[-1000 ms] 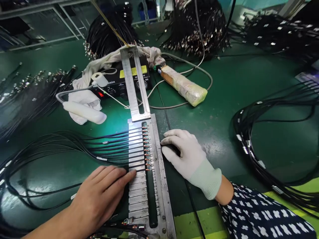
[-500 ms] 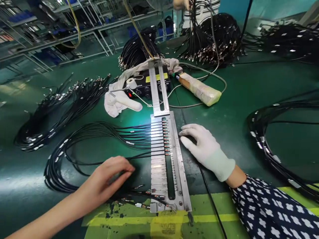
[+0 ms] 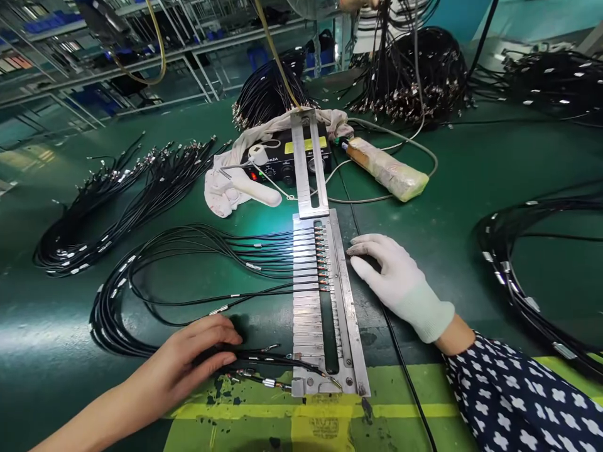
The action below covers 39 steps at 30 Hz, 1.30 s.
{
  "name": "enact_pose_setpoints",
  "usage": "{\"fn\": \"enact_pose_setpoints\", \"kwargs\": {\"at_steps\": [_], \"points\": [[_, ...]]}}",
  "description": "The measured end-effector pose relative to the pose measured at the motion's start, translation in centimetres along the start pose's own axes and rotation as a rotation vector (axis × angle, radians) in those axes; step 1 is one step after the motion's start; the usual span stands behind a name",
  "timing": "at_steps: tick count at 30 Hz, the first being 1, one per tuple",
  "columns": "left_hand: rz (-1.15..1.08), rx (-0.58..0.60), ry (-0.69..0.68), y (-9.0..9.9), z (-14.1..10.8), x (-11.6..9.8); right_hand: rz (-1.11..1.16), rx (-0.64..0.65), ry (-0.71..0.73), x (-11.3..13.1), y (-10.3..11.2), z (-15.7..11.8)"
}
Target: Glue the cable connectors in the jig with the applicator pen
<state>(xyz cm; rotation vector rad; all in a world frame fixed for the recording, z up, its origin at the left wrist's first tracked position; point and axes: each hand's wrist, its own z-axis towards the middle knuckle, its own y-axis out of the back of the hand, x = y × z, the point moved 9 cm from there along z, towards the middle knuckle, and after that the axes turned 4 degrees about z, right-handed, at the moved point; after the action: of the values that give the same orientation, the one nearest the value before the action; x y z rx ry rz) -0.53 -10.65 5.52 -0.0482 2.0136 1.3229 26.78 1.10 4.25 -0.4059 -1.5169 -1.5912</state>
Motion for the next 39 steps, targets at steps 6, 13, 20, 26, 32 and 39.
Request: {"fn": "enact_pose_setpoints", "kwargs": {"at_steps": [6,13,20,26,32,39], "points": [[0.036,0.109,0.095,-0.7,0.9,-1.0,0.015,0.000,-0.004,0.0,0.1,0.0],[-0.090,0.103,0.196,0.2,0.6,-0.2,0.000,0.031,-0.021,-0.3,0.0,0.0],[-0.106,-0.190,0.167,3.2,-0.4,-0.6,-0.029,0.059,-0.052,-0.8,0.1,-1.0],[-0.048,0.051,0.161,0.1,-0.1,-0.5,-0.020,0.059,-0.046,-0.9,0.0,-0.9],[0.040,-0.005,0.124,0.1,-0.2,0.1,0.014,0.016,-0.001,-0.3,0.3,-1.1],[0.034,-0.592,0.014,5.8,2.1,-2.2,0.085,0.099,-0.084,1.0,-1.1,-2.0]]}}
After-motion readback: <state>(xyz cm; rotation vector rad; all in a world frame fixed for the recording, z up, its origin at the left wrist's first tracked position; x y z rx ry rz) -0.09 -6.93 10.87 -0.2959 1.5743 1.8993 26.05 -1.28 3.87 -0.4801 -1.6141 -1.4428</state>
